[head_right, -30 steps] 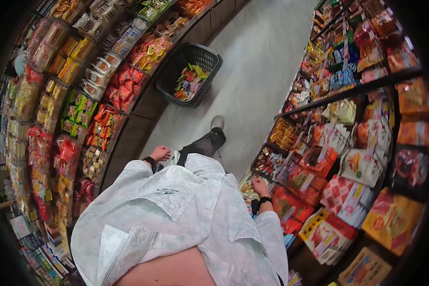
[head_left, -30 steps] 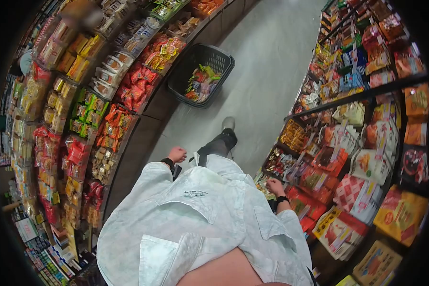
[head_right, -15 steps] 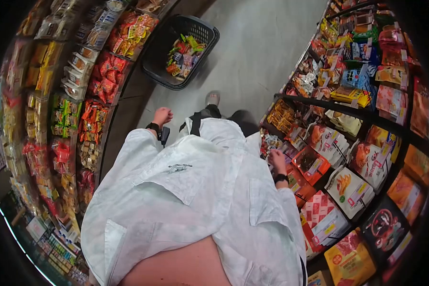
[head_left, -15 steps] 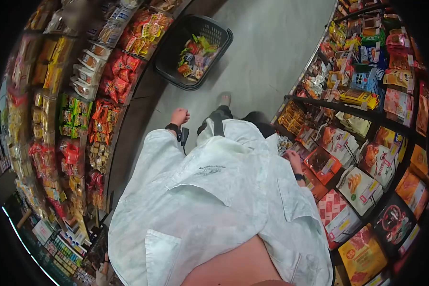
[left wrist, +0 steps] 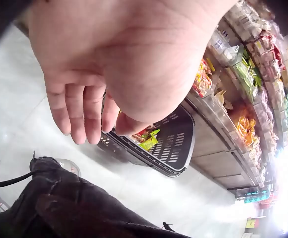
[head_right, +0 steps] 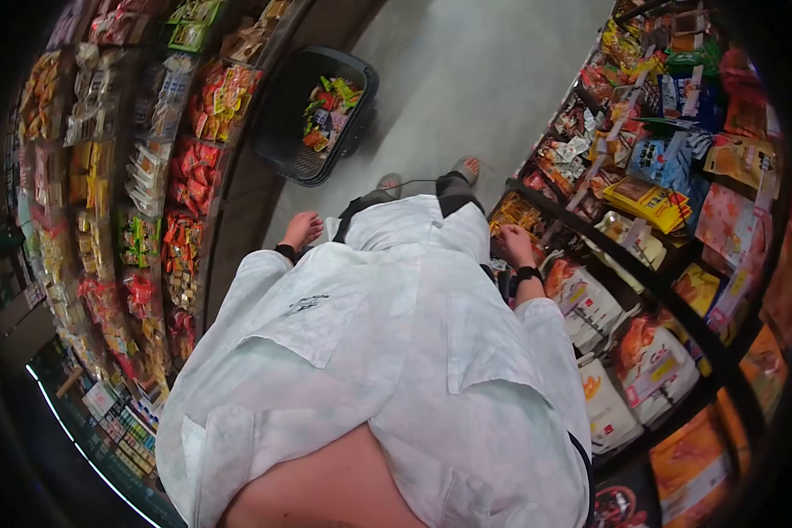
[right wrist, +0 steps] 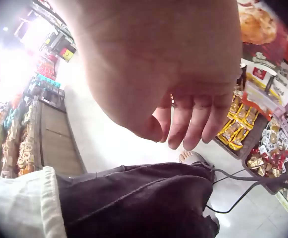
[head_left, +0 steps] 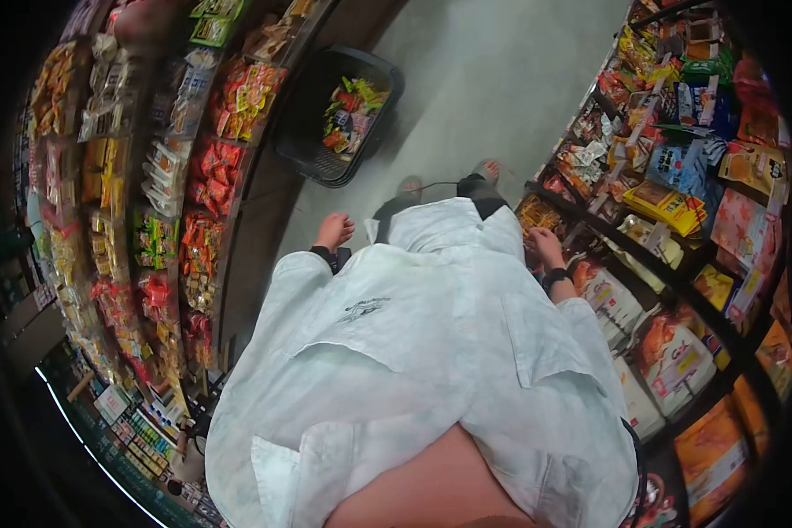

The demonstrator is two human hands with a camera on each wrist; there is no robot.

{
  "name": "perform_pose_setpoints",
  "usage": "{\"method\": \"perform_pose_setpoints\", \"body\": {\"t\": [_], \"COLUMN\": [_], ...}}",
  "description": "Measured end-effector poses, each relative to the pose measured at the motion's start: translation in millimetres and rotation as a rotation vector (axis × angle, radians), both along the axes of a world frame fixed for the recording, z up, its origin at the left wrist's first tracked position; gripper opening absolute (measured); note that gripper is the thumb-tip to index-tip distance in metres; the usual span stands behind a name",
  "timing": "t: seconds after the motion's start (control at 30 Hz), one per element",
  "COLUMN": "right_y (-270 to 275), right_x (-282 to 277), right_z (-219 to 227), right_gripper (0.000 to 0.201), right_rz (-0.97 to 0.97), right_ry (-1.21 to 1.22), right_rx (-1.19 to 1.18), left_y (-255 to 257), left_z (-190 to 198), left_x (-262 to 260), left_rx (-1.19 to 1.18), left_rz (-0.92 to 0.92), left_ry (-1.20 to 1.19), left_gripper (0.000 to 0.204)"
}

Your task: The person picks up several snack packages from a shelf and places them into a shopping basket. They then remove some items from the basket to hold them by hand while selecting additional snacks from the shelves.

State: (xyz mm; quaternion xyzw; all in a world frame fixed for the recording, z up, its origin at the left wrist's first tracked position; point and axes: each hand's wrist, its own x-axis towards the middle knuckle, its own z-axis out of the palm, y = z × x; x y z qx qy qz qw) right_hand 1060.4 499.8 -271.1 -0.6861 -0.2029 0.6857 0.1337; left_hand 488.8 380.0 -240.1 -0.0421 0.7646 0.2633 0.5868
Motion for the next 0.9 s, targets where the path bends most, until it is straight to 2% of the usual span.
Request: {"method": "perform_pose_setpoints", "body": {"t": [0.07,0.17,0.27,0.3,0.33,0.37,0.43,0.47,0.5,0.57,0.6,0.63,0.67,0.7,0.73,0.77,0.8,0.83,0.87,0.9], "right_y": [34,83,124,131,142,146,180,183,199,223,238,249,259,273,279,292,302,321,332,350], "right_x": [7,16,17,18,24,23,17,29,27,14,5,-5,-7,-9,-24,-22,-9,3,11,13], "right_z": [3,-15,-23,-35,-45,-38,-23,-67,-58,-13,9,27,24,46,59,66,61,55,41,39], "right_gripper": [0.009,0.01,0.01,0.01,0.009,0.009,0.008,0.007,0.008,0.011,0.013,0.015,0.019,0.021,0.019,0.017,0.015,0.016,0.017,0.018], "right_rz": [0.057,0.118,0.171,0.18,0.206,0.202,0.193,0.199,0.202,0.21,0.131,0.049,0.047,0.154,0.044,0.092,0.141,0.398,0.442,0.619], "right_ry": [-0.007,0.003,-0.083,-0.128,-0.058,-0.045,-0.026,-0.068,-0.042,0.012,0.022,0.033,-0.1,0.04,-0.195,-0.17,-0.144,-0.217,-0.238,-0.312], "right_rx": [-0.02,0.025,0.088,0.107,0.094,0.056,0.017,0.08,0.072,0.059,0.028,-0.006,0.027,0.057,0.105,0.076,0.049,0.108,0.175,0.248], "left_y": [14,43,70,76,77,77,89,90,82,63,71,90,110,130,155,178,199,218,249,278], "left_z": [10,24,30,28,28,27,25,12,-19,-83,-89,-91,-91,-91,-94,-100,-106,-113,-100,-81], "left_x": [16,40,56,63,72,78,74,73,63,42,41,39,39,38,33,24,12,7,6,3], "left_rx": [-0.002,-0.004,-0.017,0.034,0.079,0.127,0.109,0.07,0.096,0.15,0.136,0.095,0.057,0.02,-0.015,-0.052,-0.003,0.11,0.224,0.296], "left_rz": [0.036,0.003,-0.223,-0.172,-0.125,-0.073,-0.258,-0.297,-0.372,-0.518,-0.49,-0.337,-0.172,-0.006,0.096,0.2,0.019,0.078,0.149,0.188], "left_ry": [0.011,0.072,0.115,0.109,0.1,0.087,0.072,0.071,0.085,0.121,0.111,0.05,-0.001,-0.038,-0.075,-0.115,-0.091,-0.064,-0.03,-0.009], "left_gripper": [0.018,0.018,0.017,0.017,0.017,0.017,0.02,0.02,0.021,0.023,0.023,0.023,0.022,0.022,0.022,0.021,0.02,0.02,0.019,0.02]}}
